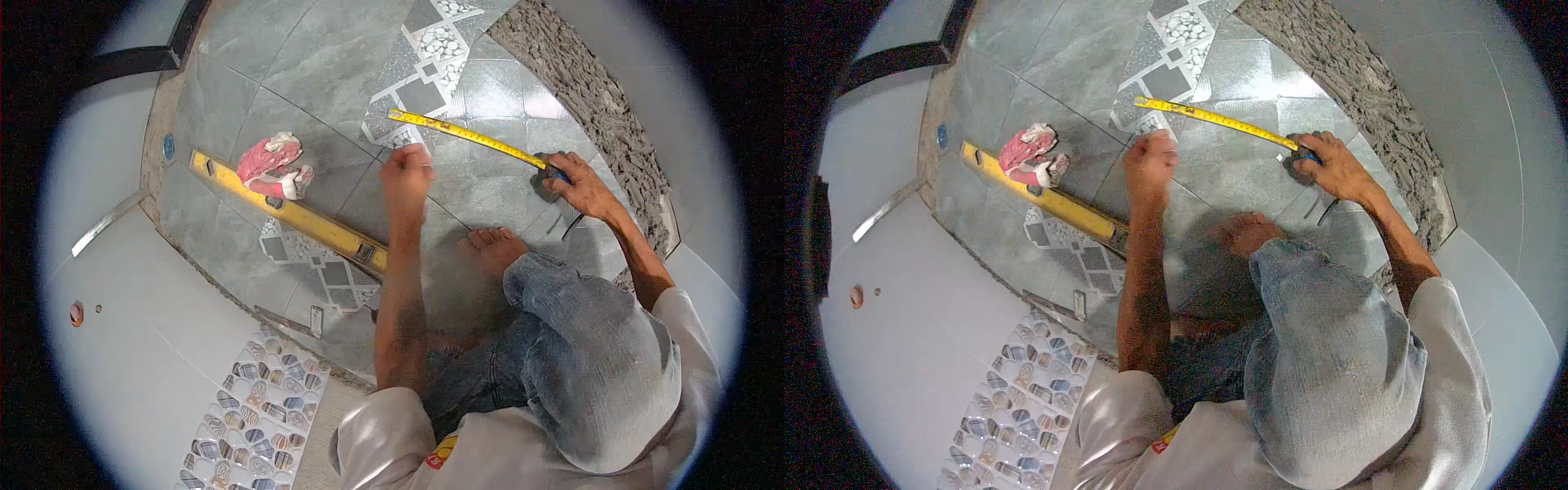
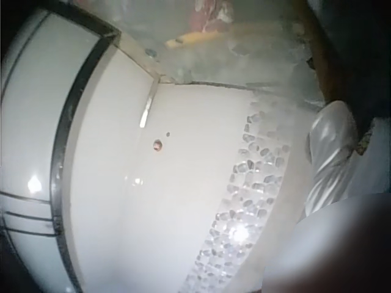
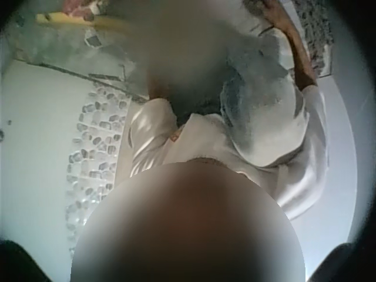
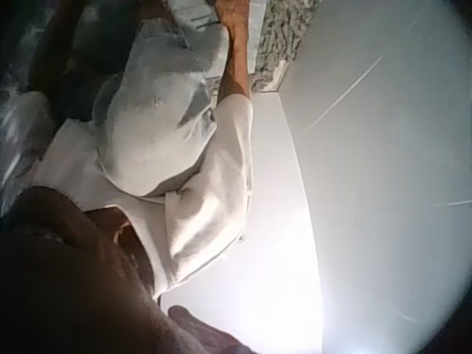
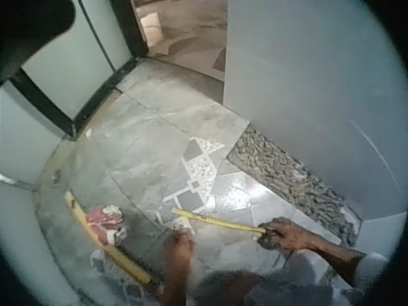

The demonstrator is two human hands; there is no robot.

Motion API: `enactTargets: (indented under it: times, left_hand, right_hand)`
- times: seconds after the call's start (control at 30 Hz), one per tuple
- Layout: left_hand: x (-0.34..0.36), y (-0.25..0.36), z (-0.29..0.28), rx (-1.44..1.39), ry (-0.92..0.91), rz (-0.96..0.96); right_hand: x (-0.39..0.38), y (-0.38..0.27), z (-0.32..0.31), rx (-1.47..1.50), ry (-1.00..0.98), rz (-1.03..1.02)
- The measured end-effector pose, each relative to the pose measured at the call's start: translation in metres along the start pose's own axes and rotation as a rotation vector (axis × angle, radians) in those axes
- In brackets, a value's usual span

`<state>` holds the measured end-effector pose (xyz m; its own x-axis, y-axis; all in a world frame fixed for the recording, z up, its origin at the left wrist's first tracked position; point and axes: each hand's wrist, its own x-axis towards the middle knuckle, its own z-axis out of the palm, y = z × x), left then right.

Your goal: Measuring, marking, and fitting ceramic tiles for installation on a bathroom floor and wall base.

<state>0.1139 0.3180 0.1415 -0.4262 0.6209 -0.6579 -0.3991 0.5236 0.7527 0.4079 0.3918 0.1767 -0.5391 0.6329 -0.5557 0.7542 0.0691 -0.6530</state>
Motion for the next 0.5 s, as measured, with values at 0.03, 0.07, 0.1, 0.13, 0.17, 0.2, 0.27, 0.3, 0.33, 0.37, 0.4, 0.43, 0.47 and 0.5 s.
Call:
enactTargets:
  times: [0.03,0.07,0.1,0.13,0.17,0.2,0.27,0.3,0.33,0.37,0.4,0.43,0.47,0.5]
  left_hand:
    - [0.003,0.002,-0.006,0.001,-0.012,0.029]
    - [0.005,0.005,-0.014,-0.039,0.034,0.048]
    - [0.008,0.008,-0.023,-0.084,0.080,0.069]
    - [0.011,0.012,-0.033,-0.078,0.080,0.071]
    - [0.013,0.016,-0.043,-0.100,0.118,0.068]
    - [0.015,0.019,-0.054,-0.118,0.166,0.046]
    - [0.018,0.023,-0.071,-0.076,0.172,0.091]
    - [0.018,0.024,-0.079,-0.024,0.199,0.115]
    - [0.018,0.026,-0.086,-0.023,0.202,0.115]
    - [0.018,0.026,-0.090,-0.026,0.213,0.113]
    - [0.017,0.026,-0.094,-0.028,0.225,0.098]
    - [0.015,0.025,-0.097,-0.030,0.230,0.109]
    - [0.014,0.024,-0.099,-0.025,0.246,0.124]
    - [0.013,0.023,-0.101,-0.021,0.260,0.140]
  right_hand:
    - [0.000,0.001,0.001,-0.038,0.016,0.069]
    - [0.000,0.002,0.003,-0.015,0.008,0.075]
    - [-0.001,0.003,0.006,-0.020,-0.024,0.094]
    - [-0.002,0.003,0.011,-0.004,-0.008,0.074]
    - [-0.003,0.004,0.015,0.009,0.011,0.051]
    - [-0.004,0.005,0.019,0.010,0.014,0.051]
    - [-0.005,0.007,0.023,0.041,0.031,0.103]
    - [-0.005,0.008,0.024,0.045,0.030,0.088]
    - [-0.005,0.009,0.024,0.057,0.046,0.060]
    - [-0.005,0.010,0.024,0.064,0.062,0.050]
    - [-0.004,0.011,0.022,0.065,0.063,0.027]
    - [-0.004,0.011,0.021,0.096,0.035,0.082]
    - [-0.003,0.011,0.020,0.137,0.024,0.097]
    - [-0.002,0.011,0.019,0.125,0.007,0.134]
